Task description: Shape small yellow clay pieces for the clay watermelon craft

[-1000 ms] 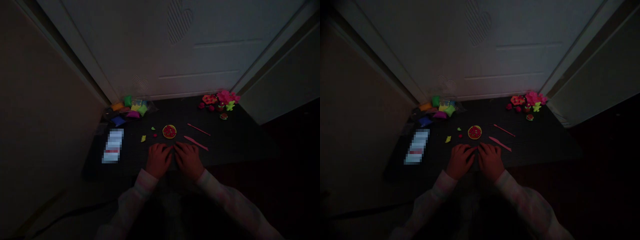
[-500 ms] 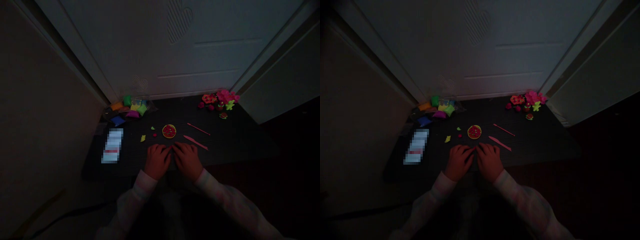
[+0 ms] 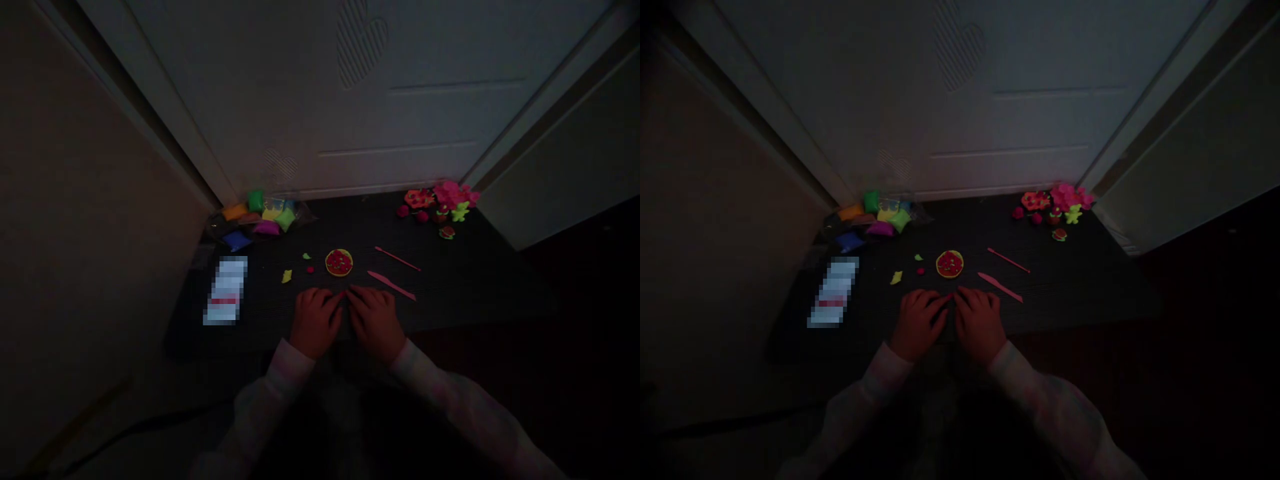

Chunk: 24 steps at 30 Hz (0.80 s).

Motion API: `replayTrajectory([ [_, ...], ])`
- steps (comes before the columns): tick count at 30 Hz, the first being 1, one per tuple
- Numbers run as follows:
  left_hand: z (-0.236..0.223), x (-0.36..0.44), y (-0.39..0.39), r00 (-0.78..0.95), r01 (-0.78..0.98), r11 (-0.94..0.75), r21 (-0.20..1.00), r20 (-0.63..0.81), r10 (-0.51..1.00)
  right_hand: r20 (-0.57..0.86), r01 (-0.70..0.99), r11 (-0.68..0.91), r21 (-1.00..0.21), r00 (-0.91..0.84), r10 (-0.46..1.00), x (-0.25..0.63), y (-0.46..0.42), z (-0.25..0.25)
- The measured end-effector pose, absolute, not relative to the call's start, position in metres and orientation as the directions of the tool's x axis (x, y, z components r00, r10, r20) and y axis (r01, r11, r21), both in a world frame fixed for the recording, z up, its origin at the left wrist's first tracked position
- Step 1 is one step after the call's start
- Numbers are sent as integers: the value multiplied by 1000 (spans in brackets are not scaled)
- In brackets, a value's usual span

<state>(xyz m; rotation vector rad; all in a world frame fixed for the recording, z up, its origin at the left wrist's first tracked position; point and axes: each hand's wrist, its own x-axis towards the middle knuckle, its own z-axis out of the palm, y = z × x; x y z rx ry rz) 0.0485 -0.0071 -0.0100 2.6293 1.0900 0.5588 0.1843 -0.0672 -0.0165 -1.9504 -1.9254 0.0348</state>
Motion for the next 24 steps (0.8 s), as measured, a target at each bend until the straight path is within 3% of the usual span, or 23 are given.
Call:
replayTrajectory([
  [24, -12, 42, -9, 636, 629, -689, 360, 272, 722, 235, 957, 21, -289, 50, 971, 182, -66, -15],
])
